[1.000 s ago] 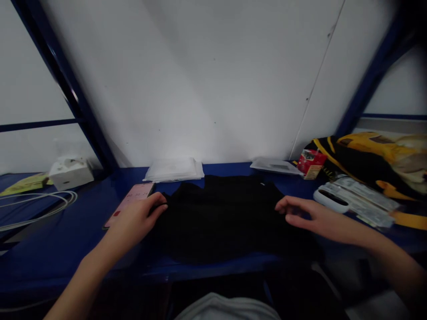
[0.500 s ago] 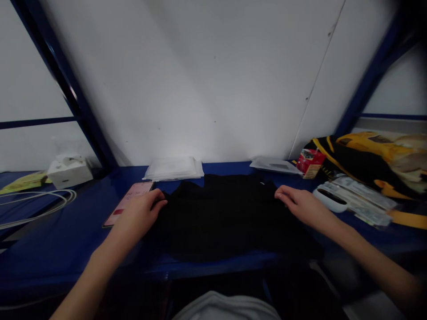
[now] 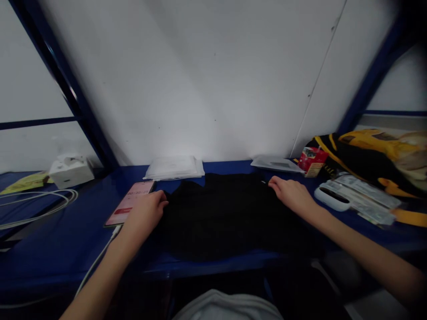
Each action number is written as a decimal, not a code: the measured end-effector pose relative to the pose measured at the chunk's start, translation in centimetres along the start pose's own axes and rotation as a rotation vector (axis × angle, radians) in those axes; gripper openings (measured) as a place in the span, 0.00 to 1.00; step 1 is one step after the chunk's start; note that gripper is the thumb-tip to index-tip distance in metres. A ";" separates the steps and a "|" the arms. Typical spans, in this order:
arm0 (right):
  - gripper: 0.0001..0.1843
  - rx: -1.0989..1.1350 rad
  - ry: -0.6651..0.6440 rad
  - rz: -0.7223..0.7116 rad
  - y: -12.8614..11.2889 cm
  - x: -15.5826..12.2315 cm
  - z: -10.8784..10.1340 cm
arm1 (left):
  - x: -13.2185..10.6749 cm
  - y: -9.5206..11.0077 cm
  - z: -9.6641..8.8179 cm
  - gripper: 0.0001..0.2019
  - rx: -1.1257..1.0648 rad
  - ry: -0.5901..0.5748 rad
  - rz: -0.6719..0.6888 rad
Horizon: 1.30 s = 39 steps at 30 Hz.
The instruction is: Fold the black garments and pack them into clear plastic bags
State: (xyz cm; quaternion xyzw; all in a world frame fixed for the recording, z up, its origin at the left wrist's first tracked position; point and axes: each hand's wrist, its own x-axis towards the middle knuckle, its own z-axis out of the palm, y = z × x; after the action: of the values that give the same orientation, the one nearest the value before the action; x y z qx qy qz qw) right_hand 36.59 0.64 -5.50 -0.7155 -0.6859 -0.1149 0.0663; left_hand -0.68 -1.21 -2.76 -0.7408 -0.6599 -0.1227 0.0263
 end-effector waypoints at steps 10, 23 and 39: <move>0.14 -0.123 0.055 -0.080 -0.7 1.3 -0.2 | -1.9 0.3 0.5 0.13 0.212 0.273 -0.003; 0.14 0.248 0.123 -0.599 -5.9 -1.9 -4.3 | -8.6 1.6 1.4 0.20 0.223 0.196 -0.111; 0.12 0.338 -0.140 -0.697 -5.5 2.3 -2.5 | -9.0 1.7 1.3 0.19 0.262 0.124 -0.174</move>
State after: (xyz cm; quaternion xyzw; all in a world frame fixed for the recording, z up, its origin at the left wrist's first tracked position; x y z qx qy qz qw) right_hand 30.99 2.46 -2.83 -0.4249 -0.8999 0.0330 0.0930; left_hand 0.29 -9.90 -5.78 -0.6621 -0.7290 -0.0830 0.1529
